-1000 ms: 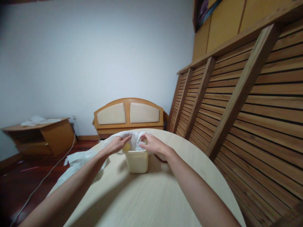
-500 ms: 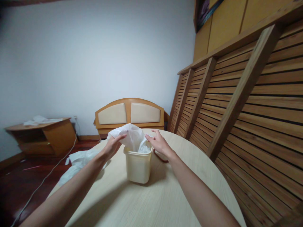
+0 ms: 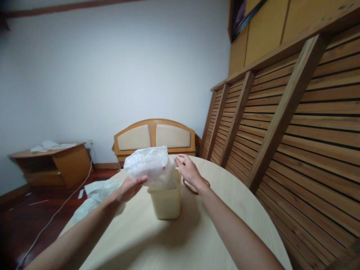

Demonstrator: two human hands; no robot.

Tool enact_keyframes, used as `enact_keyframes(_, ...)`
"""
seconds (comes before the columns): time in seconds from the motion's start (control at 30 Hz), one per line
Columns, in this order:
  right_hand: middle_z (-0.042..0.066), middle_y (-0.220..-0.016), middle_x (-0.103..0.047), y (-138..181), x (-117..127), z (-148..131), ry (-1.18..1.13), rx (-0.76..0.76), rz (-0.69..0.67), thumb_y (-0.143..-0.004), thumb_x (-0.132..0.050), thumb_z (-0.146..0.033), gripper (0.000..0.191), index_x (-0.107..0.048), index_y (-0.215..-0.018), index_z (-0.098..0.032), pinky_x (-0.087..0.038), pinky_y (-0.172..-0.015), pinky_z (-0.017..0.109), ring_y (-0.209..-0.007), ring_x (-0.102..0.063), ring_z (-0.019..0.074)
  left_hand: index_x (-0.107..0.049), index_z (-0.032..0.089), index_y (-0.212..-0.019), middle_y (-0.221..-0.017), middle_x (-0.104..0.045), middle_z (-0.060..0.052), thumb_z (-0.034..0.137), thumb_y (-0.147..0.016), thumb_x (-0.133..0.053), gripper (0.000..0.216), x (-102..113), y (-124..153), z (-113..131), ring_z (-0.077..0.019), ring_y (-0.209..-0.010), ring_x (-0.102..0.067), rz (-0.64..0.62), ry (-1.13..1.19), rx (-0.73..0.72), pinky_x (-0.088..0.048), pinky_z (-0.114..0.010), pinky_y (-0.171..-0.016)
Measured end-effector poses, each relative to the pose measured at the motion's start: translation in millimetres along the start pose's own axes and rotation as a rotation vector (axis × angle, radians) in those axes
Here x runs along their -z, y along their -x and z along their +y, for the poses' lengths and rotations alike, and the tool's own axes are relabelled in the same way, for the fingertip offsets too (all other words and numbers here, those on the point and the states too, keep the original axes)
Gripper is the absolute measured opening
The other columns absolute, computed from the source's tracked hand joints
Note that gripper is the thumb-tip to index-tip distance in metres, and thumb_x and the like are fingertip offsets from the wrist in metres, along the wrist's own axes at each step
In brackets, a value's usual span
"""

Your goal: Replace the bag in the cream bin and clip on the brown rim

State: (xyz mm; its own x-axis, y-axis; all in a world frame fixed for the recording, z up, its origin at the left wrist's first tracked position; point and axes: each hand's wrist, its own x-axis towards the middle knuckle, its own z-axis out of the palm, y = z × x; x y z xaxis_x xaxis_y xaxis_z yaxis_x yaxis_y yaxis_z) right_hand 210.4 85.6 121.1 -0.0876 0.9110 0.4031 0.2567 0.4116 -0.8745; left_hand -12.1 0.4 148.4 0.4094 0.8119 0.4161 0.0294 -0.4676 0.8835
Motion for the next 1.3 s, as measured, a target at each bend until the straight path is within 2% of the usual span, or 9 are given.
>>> enact_keyframes(0.17,0.011,-0.11,-0.068,7,22,-29,-0.026,0.069,-0.048,-0.095,-0.033,-0.067,0.062,-0.067,-0.113,-0.019,-0.045,-0.097,0.041,-0.108,-0.061,0.0257,-0.067,0.022,-0.122,-0.126,-0.068,-0.009,0.057,-0.076,-0.07,0.058,-10,24,27,-0.0339,-0.126,-0.054,-0.501,-0.462,-0.111,-0.038,-0.043,-0.113)
enact_keyframes(0.33,0.009,-0.101,-0.067,31,37,-46,-0.043,0.068,-0.334,-0.087,-0.053,-0.066,0.055,-0.067,-0.109,-0.017,-0.049,-0.086,0.038,-0.095,-0.062,0.0242,-0.07,0.017,-0.105,-0.111,-0.07,-0.011,0.065,-0.072,-0.071,0.058,-14,31,40,-0.0293,-0.104,-0.063,-0.627,-0.468,-0.191,-0.044,-0.036,-0.104)
enact_keyframes(0.43,0.006,-0.095,-0.066,49,37,-57,0.035,0.089,-0.412,-0.081,-0.067,-0.059,0.055,-0.064,-0.117,-0.018,-0.049,-0.078,0.034,-0.087,-0.061,0.0217,-0.071,0.017,-0.098,-0.104,-0.07,-0.012,0.074,-0.087,-0.043,0.065,-13,35,39,-0.0282,-0.102,-0.062,-0.571,-0.452,-0.146,-0.044,-0.036,-0.102)
enact_keyframes(0.53,0.004,-0.095,-0.066,67,30,-70,0.182,0.169,-0.38,-0.073,-0.078,-0.052,0.061,-0.06,-0.121,-0.021,-0.048,-0.074,0.031,-0.085,-0.06,0.0203,-0.071,0.017,-0.092,-0.098,-0.07,-0.011,0.07,-0.095,-0.021,0.072,-20,37,31,-0.0261,-0.099,-0.061,-0.337,-0.399,-0.012,-0.045,-0.037,-0.098)
enact_keyframes(0.73,0.001,-0.075,-0.063,86,14,-84,0.398,0.225,-0.235,-0.081,-0.065,-0.03,0.012,-0.059,-0.079,-0.02,-0.043,-0.063,0.027,-0.068,-0.056,0.0157,-0.065,0.014,-0.105,-0.094,-0.07,-0.009,0.054,-0.083,-0.067,0.045,-38,26,-5,-0.0216,-0.084,-0.063,-0.012,-0.055,0.161,-0.051,-0.03,-0.077)
enact_keyframes(0.93,-0.002,-0.061,-0.052,82,47,-72,0.199,0.194,0.059,-0.087,-0.054,-0.042,0.03,-0.045,-0.066,-0.022,-0.039,-0.054,0.026,-0.058,-0.049,0.0137,-0.056,0.017,-0.081,-0.065,-0.056,0.003,0.045,-0.073,-0.073,0.034,-10,23,2,-0.0097,-0.054,-0.049,0.461,0.119,0.129,-0.039,-0.019,-0.048)
enact_keyframes(1.03,0.002,-0.061,-0.057,86,76,-54,0.312,0.138,0.048,-0.089,-0.048,-0.043,0.037,-0.046,-0.058,-0.022,-0.041,-0.058,0.028,-0.06,-0.054,0.016,-0.049,0.02,-0.075,-0.058,-0.049,0.008,0.037,-0.067,-0.071,0.03,12,34,0,-0.0071,-0.046,-0.042,0.668,0.21,0.111,-0.035,-0.018,-0.042)
enact_keyframes(1.17,0.004,-0.054,-0.06,106,103,-21,0.655,-0.121,-0.257,-0.088,-0.051,-0.044,0.042,-0.057,-0.053,-0.02,-0.034,-0.05,0.029,-0.051,-0.054,0.0166,-0.046,0.02,-0.073,-0.051,-0.041,0.01,0.037,-0.068,-0.065,0.026,34,59,-22,-0.0079,-0.042,-0.044,0.546,0.1,0.385,-0.036,-0.019,-0.043)
enact_keyframes(1.3,0.006,-0.06,-0.067,122,108,0,0.841,-0.146,-0.388,-0.078,-0.067,-0.055,0.035,-0.068,-0.067,-0.022,-0.035,-0.047,0.03,-0.049,-0.058,0.0202,-0.051,0.019,-0.122,-0.1,-0.07,-0.01,0.038,-0.067,-0.072,0.061,45,76,-45,-0.024,-0.084,-0.069,0.182,-0.137,0.606,-0.053,-0.031,-0.062)
